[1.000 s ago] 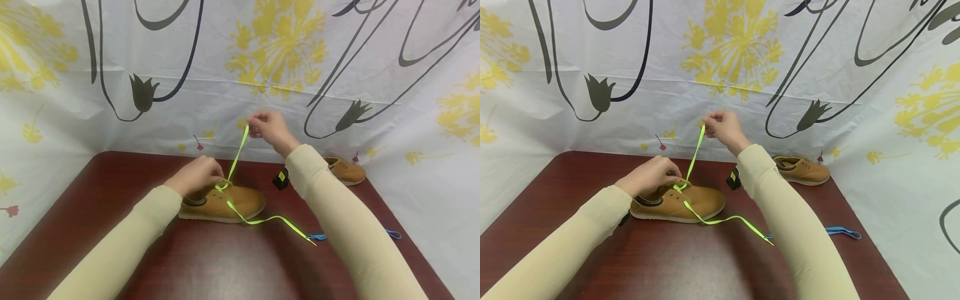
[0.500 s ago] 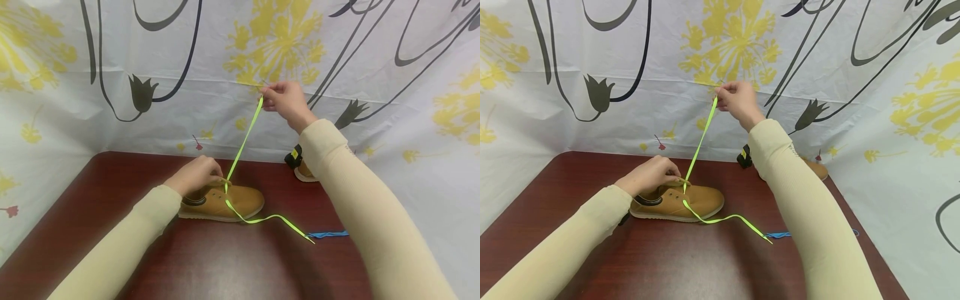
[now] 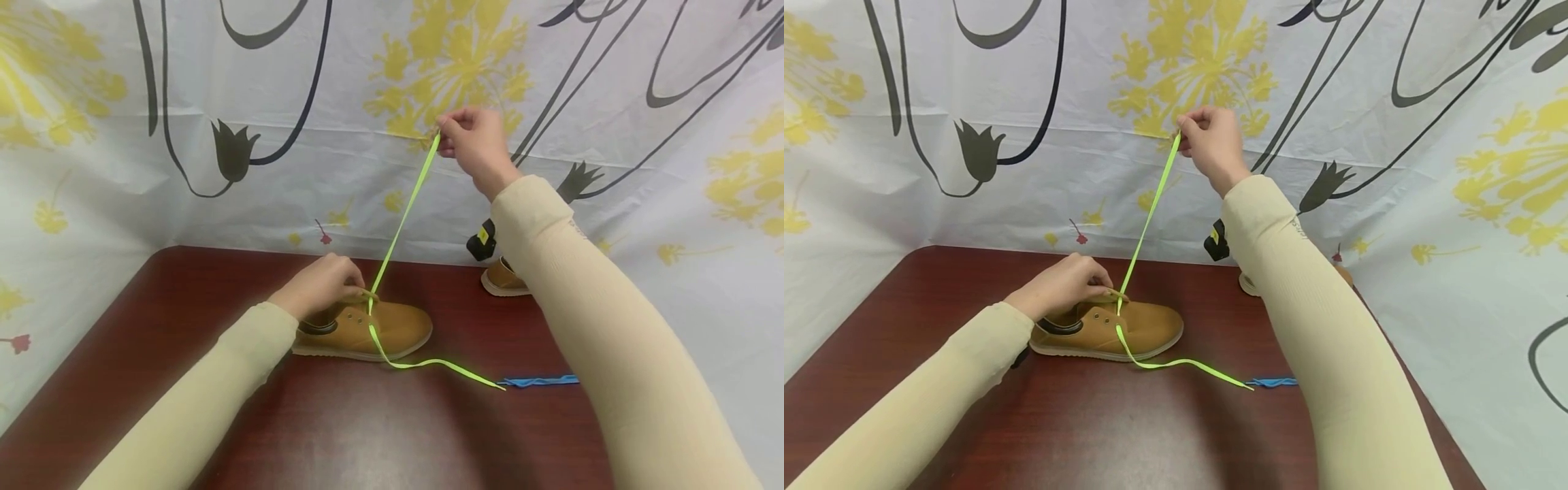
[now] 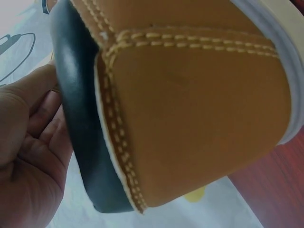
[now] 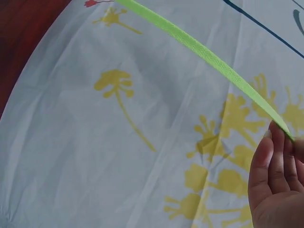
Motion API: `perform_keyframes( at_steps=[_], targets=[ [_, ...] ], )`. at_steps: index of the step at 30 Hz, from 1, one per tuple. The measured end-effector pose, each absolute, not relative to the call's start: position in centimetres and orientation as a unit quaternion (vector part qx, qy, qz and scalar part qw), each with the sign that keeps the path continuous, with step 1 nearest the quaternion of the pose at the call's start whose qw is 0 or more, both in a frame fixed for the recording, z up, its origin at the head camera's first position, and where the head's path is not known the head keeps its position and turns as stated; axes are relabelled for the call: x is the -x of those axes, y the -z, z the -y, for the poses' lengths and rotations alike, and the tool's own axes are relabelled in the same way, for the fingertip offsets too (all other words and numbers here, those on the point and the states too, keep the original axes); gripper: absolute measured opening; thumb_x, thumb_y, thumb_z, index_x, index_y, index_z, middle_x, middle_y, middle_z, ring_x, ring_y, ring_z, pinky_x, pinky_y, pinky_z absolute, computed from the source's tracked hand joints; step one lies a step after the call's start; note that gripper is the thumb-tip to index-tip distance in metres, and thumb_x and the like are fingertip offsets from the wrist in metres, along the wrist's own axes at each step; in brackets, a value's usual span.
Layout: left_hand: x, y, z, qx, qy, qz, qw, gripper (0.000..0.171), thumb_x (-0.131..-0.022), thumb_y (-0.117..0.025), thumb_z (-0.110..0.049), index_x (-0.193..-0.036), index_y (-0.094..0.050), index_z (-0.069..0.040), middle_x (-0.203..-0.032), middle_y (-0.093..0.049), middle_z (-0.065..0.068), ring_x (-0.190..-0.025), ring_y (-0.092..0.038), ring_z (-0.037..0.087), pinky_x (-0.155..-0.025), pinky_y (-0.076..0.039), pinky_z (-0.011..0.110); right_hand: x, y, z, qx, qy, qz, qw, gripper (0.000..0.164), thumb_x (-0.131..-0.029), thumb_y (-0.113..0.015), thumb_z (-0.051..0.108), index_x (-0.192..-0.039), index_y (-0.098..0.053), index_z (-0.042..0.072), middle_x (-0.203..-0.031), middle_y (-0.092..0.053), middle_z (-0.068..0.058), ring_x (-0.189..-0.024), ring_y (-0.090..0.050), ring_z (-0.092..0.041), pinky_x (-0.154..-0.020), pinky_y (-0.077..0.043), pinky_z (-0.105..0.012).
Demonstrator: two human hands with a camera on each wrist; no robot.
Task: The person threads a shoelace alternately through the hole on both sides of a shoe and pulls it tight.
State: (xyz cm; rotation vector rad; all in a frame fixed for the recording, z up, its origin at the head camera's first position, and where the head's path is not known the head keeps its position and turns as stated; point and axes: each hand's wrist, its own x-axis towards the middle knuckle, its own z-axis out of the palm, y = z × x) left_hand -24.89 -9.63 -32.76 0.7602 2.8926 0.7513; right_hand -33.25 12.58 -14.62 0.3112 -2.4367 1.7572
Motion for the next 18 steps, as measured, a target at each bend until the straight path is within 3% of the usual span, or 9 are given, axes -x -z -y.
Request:
perform_keyframes(
  at_steps=[4, 8, 10, 13, 16, 18],
  targets=[
    [24.8, 32.8, 9.5, -0.241, -0.242, -0.94, 0.021, 0.01, -0.092, -0.075, -0.02, -0.088, -0.081, -0.012, -0.088, -0.078, 0.001, -0.073, -0.064, 0.011, -0.071, -0.055, 0.03, 32.8, 14.3, -12.3, -0.122, -0.586, 0.799, 0.062, 0.021, -0.102, -0.06, 0.019, -0.114, -0.064, 0.002, -0.089, -0.069, 0.001, -0.08, -0.066, -0.012, -0.092, -0.057, -0.03],
    [24.2, 33.2, 9.5, -0.231, -0.231, -0.945, -0.004, 0.012, -0.093, -0.074, -0.02, -0.1, -0.079, -0.012, -0.098, -0.077, 0.001, -0.087, -0.069, 0.016, -0.082, -0.056, 0.036, 31.5, 14.5, -11.7, -0.159, -0.617, 0.771, 0.013, 0.017, -0.102, -0.06, 0.019, -0.107, -0.064, 0.004, -0.094, -0.064, -0.001, -0.083, -0.071, -0.015, -0.102, -0.053, -0.036],
    [23.7, 33.3, 9.6, -0.223, -0.229, -0.947, -0.036, 0.019, -0.093, -0.074, -0.021, -0.11, -0.077, -0.013, -0.107, -0.075, 0.002, -0.098, -0.069, 0.019, -0.088, -0.056, 0.039, 30.7, 14.7, -11.3, -0.173, -0.633, 0.754, -0.012, 0.015, -0.101, -0.06, 0.018, -0.103, -0.063, 0.004, -0.095, -0.06, -0.004, -0.078, -0.07, -0.016, -0.098, -0.055, -0.035],
    [22.6, 33.3, 9.6, -0.212, -0.234, -0.943, -0.107, 0.023, -0.093, -0.073, -0.019, -0.115, -0.075, -0.012, -0.113, -0.072, 0.003, -0.105, -0.068, 0.022, -0.09, -0.056, 0.04, 29.4, 15.0, -10.8, -0.192, -0.624, 0.757, -0.024, 0.015, -0.102, -0.059, 0.02, -0.101, -0.063, 0.005, -0.093, -0.057, -0.004, -0.066, -0.059, -0.015, -0.08, -0.056, -0.028],
    [21.5, 33.1, 9.7, -0.191, -0.247, -0.939, -0.142, 0.014, -0.094, -0.071, -0.018, -0.106, -0.077, -0.014, -0.102, -0.072, 0.0, -0.09, -0.067, 0.018, -0.078, -0.056, 0.036, 28.1, 15.5, -10.4, -0.216, -0.575, 0.789, -0.021, 0.018, -0.103, -0.058, 0.023, -0.101, -0.063, 0.006, -0.093, -0.061, -0.001, -0.064, -0.049, -0.014, -0.066, -0.047, -0.026],
    [21.0, 33.1, 9.6, -0.178, -0.258, -0.941, -0.124, 0.011, -0.095, -0.07, -0.02, -0.101, -0.079, -0.016, -0.092, -0.072, -0.002, -0.078, -0.063, 0.015, -0.07, -0.053, 0.033, 27.2, 16.0, -10.3, -0.235, -0.542, 0.807, -0.023, 0.02, -0.103, -0.058, 0.026, -0.101, -0.064, 0.007, -0.09, -0.065, 0.001, -0.067, -0.05, -0.014, -0.065, -0.044, -0.026]
  ],
)
